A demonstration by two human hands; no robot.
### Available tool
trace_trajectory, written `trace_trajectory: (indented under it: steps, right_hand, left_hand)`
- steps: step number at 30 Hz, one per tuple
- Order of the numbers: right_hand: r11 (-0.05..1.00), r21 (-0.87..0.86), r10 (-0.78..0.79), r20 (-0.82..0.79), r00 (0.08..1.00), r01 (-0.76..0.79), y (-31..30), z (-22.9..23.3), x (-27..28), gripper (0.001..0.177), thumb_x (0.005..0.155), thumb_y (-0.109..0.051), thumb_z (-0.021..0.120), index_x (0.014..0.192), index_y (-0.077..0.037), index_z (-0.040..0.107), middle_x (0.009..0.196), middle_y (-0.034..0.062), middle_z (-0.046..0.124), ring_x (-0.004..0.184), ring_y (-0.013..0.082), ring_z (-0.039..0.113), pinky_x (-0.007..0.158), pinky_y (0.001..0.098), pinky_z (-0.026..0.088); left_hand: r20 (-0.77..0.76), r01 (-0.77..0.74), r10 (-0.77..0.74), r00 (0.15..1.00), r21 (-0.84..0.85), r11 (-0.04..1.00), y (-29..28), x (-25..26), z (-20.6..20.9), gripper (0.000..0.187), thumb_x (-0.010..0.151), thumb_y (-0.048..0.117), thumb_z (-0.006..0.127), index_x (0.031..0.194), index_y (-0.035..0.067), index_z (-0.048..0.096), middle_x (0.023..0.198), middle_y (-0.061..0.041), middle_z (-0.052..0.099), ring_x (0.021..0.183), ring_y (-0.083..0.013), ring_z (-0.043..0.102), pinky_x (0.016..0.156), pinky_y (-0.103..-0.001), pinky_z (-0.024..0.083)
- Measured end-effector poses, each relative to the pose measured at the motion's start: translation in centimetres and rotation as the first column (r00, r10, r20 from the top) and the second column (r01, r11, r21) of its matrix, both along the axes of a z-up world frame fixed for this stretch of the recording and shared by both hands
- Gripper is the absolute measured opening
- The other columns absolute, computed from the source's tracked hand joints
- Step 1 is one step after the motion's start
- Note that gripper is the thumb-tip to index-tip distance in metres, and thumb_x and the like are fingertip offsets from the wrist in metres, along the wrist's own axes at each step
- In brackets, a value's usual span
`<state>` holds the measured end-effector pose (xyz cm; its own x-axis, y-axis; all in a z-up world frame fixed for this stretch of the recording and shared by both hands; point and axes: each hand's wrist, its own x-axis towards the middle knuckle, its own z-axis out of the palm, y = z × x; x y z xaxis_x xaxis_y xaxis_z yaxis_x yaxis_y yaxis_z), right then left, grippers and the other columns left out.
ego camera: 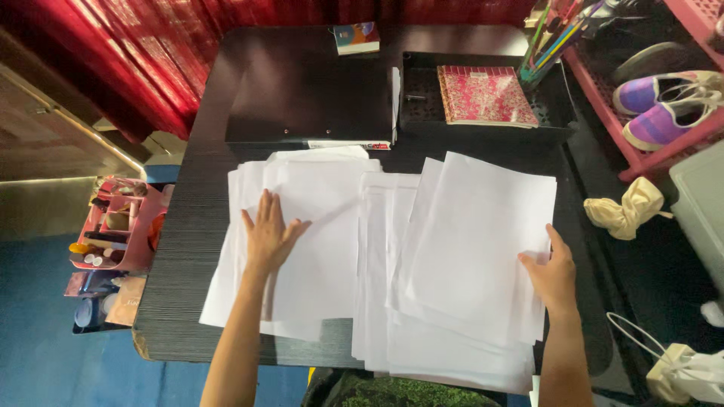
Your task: The person organizes a stack of white papers on a dark desk, separating them into smaller piles and aligning the edges. They then place three patterned notebooks on the papers and arrange a set of colored pencils and pens into a glass holder.
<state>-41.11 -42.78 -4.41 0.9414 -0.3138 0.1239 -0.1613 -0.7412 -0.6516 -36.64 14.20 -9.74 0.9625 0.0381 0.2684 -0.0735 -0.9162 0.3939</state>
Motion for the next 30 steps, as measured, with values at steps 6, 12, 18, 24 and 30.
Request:
trace_trajectory:
  steps: [6,12,18,24,30]
  right_hand:
    - [0.997,0.031,-0.069,-0.042,0.997,0.07,2.1,1.5,-0.4,0.087,0.071,-0.019,0.091,0.146,0.001,0.052,0.127,0.0255,0.067,0.108,0.0364,0.069,0.089,0.044,0.056]
    - [0.962,0.261,-0.023,-0.199,0.98,0.076,7.6,0.7,0.9,0.081,0.078,-0.014,0.08,0.152,-0.007,0.05,0.128,0.0205,0.068,0.103,0.0334,0.074,0.085,0.0425,0.06]
    - [0.99,0.086,0.097,0.13,0.987,-0.109,6.2,0.1,0.5,0.08,0.078,-0.01,0.081,0.15,-0.001,0.049,0.147,0.0253,0.055,0.134,0.038,0.054,0.109,0.0457,0.045]
    - [0.997,-0.083,-0.008,-0.025,1.0,0.006,2.6,0.9,-0.3,0.076,0.082,-0.031,0.082,0.147,-0.002,0.053,0.147,0.0245,0.052,0.137,0.0409,0.046,0.107,0.0505,0.04]
    - [0.993,-0.085,0.087,0.069,0.994,-0.081,0.7,-0.6,-0.7,0.079,0.078,-0.037,0.085,0.143,-0.002,0.058,0.147,0.0218,0.056,0.137,0.0386,0.052,0.111,0.048,0.043]
  left_hand:
    - [-0.269,-0.09,0.114,0.956,0.101,0.991,-0.7,-1.1,5.5,0.086,0.085,0.077,0.041,0.151,0.021,0.049,0.164,-0.028,0.021,0.155,-0.0436,0.014,0.107,-0.083,0.001]
    - [-0.079,0.008,0.004,0.997,0.145,0.989,-9.7,-2.7,6.0,0.098,0.09,0.069,0.053,0.146,-0.01,0.039,0.16,-0.036,0.019,0.151,-0.0467,0.007,0.106,-0.082,-0.002]
    - [0.007,0.018,-0.019,1.0,0.01,1.0,-14.7,-7.1,5.1,0.091,0.1,0.058,0.05,0.147,-0.018,0.031,0.162,-0.036,0.021,0.155,-0.0453,0.009,0.118,-0.068,0.005]
    - [0.047,-0.009,0.005,0.999,0.085,0.996,-18.1,-7.8,6.4,0.092,0.097,0.057,0.051,0.148,-0.016,0.03,0.161,-0.033,0.021,0.153,-0.0448,0.013,0.117,-0.069,0.007]
    - [-0.127,0.213,-0.216,0.968,-0.038,0.976,-22.2,-2.8,7.4,0.083,0.093,0.049,0.057,0.152,-0.002,0.032,0.163,-0.029,0.024,0.148,-0.0489,0.015,0.116,-0.066,0.009]
